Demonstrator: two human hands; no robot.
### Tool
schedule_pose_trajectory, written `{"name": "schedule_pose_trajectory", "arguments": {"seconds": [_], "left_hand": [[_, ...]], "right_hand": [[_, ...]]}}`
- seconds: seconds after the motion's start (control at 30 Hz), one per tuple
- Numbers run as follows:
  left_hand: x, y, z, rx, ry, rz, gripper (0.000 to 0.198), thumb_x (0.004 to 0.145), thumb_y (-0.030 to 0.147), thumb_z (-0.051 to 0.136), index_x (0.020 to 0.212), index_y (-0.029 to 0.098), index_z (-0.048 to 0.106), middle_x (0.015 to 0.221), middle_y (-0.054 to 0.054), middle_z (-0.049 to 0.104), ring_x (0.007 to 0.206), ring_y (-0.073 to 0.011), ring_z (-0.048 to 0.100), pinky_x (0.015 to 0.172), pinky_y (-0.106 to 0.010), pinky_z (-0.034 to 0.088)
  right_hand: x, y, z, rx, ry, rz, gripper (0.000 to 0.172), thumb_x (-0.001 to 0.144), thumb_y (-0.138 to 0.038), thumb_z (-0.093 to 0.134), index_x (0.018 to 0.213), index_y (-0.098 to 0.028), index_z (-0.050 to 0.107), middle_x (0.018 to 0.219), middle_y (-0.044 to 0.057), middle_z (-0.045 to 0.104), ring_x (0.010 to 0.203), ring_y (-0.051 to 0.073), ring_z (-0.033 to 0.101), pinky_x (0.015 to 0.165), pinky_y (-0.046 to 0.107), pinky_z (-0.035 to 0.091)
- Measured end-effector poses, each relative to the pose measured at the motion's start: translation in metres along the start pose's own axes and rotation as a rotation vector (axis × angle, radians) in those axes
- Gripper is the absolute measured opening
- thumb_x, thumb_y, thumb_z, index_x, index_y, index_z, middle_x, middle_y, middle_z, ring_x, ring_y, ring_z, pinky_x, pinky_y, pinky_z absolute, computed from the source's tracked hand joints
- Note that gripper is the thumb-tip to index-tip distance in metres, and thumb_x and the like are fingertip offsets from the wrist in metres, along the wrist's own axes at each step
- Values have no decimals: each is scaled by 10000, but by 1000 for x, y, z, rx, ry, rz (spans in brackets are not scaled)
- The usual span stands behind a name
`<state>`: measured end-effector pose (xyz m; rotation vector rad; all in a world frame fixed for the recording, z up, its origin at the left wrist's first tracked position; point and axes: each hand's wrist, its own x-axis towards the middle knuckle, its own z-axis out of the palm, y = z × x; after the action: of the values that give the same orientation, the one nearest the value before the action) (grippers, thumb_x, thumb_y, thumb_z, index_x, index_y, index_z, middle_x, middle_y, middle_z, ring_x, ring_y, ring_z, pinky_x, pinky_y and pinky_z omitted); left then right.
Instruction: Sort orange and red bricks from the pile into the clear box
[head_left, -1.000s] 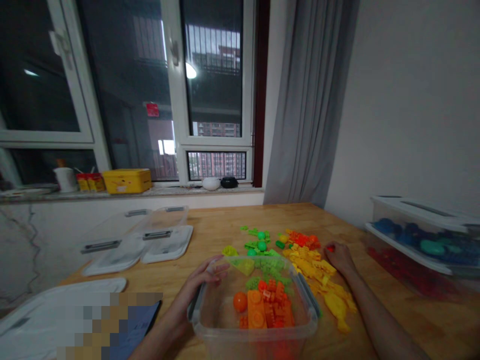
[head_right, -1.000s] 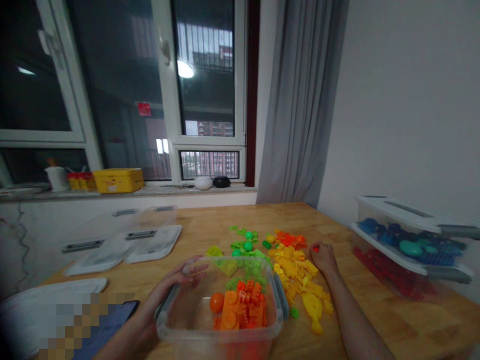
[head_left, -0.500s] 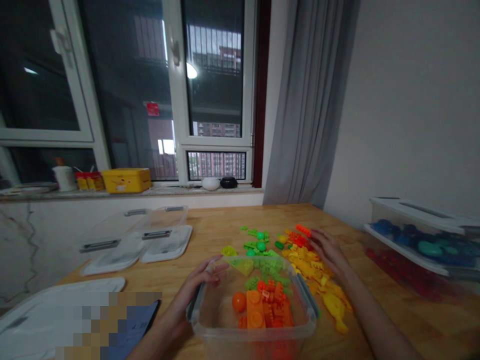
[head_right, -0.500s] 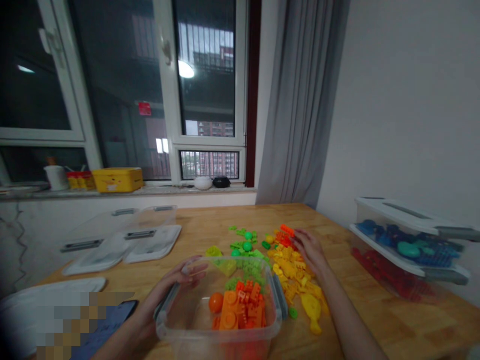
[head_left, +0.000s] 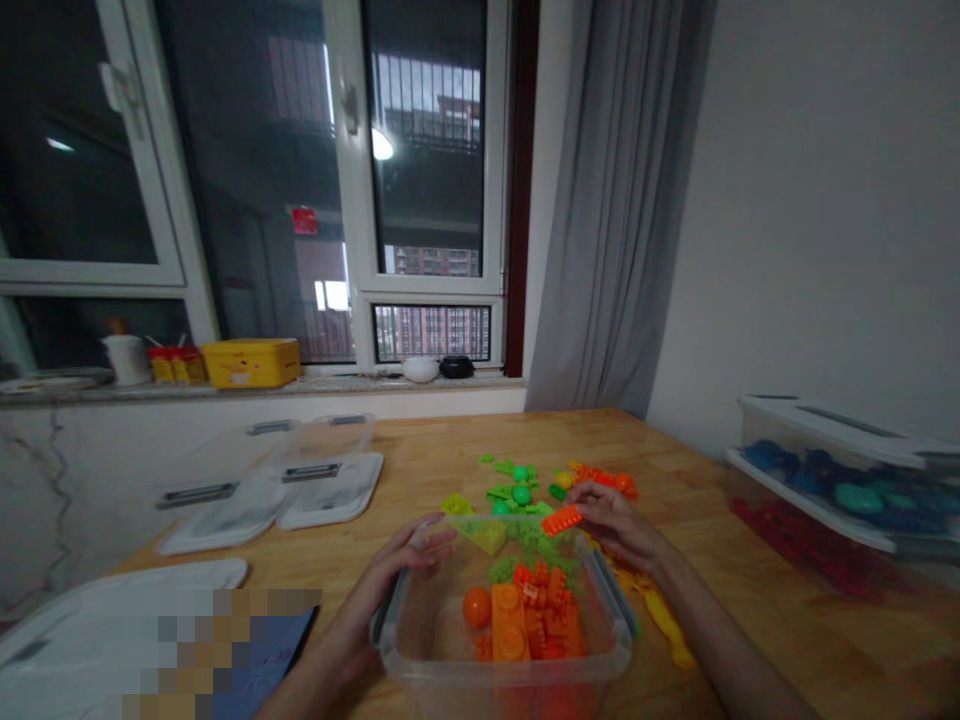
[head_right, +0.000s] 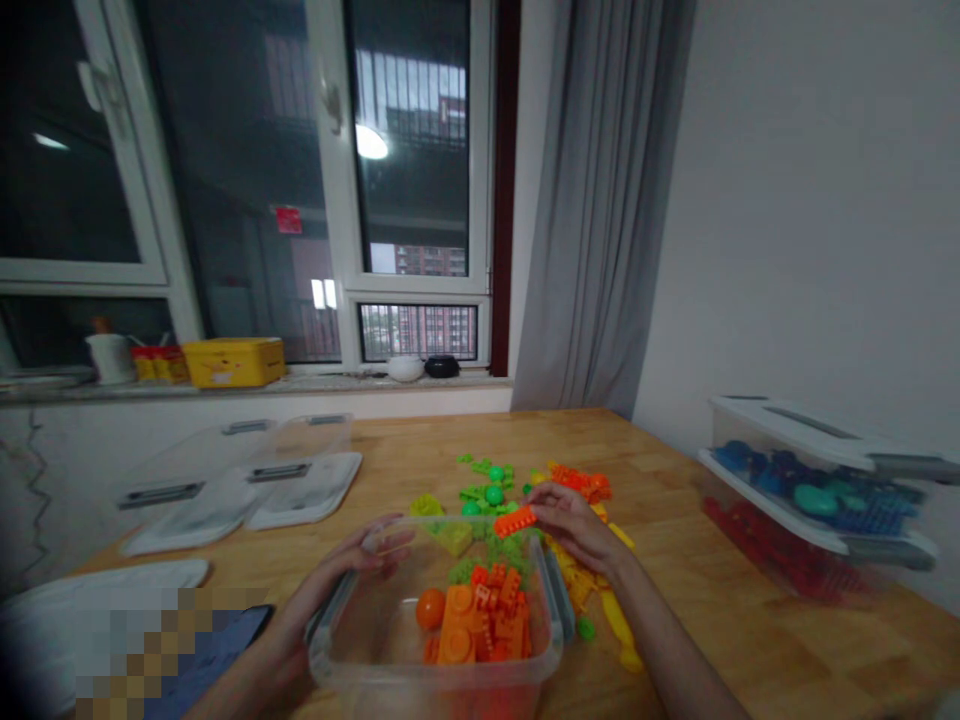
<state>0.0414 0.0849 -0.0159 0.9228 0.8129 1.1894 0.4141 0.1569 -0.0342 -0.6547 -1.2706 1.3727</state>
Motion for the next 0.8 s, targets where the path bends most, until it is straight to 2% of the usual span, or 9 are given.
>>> {"name": "schedule_pose_trajectory", "arguments": {"seconds": [0.2,0.27,0.33,0.4,0.47,0.53,0.57,0.67,0.8], "left_hand": [[2,-2,-2,-3,-29,11,656,786,174,715,1439,212,661,1458,-110,720,1401,-307,622,1228,-402,390],[1,-1,-1,2,-5,19,641,767,179,729,1405,217,690,1464,-105,718,1408,-317,615,1219,-410,408],[0,0,1,-2,19,16,626,744,185,745,1368,222,718,1458,-104,722,1409,-339,613,1203,-434,436],[-2,2,3,-4,27,-1,616,732,190,755,1347,227,732,1445,-106,730,1403,-362,617,1192,-468,454],[-3,3,4,-3,21,-11,608,740,191,748,1346,232,732,1444,-107,730,1405,-371,614,1195,-495,452],[-2,4,5,-3,4,-16,604,753,187,729,1355,238,725,1467,-98,716,1423,-364,598,1213,-502,430],[-2,4,5,-2,-3,-16,606,755,182,721,1358,238,723,1477,-94,709,1431,-359,591,1224,-502,415],[0,4,4,22,-7,-10,609,751,176,714,1357,239,720,1478,-85,710,1442,-344,582,1260,-489,362],[-1,4,3,55,12,10,585,754,187,717,1336,246,732,1475,-69,713,1447,-311,579,1285,-431,309]], "right_hand": [[-4,-5,3,-4,-52,26,420,617,-364,1026,958,-241,815,989,47,818,926,189,739,890,313,536],[-1,-6,-1,27,-3,31,405,641,-388,1014,960,-240,813,979,48,817,908,192,745,912,335,551],[4,-6,-12,32,110,3,384,657,-411,998,945,-245,804,965,37,811,885,188,740,896,333,569],[12,-5,-33,-19,289,-58,400,646,-438,980,948,-255,793,980,31,808,874,192,735,850,320,585],[18,-2,-63,-179,499,-125,403,666,-474,921,972,-254,781,1013,44,810,868,212,735,790,320,594],[20,3,-97,-501,669,-140,362,745,-480,800,996,-221,771,1008,85,811,865,249,741,754,344,598],[20,6,-114,-668,722,-131,348,784,-460,730,1013,-201,766,1023,107,812,894,264,749,789,361,604],[16,16,-153,-1035,794,-62,398,845,-373,565,1103,-143,762,1099,164,805,973,292,759,890,405,599],[13,29,-173,-1135,828,33,370,771,-298,599,1044,-148,798,1070,182,814,1069,339,751,995,441,559]]}}
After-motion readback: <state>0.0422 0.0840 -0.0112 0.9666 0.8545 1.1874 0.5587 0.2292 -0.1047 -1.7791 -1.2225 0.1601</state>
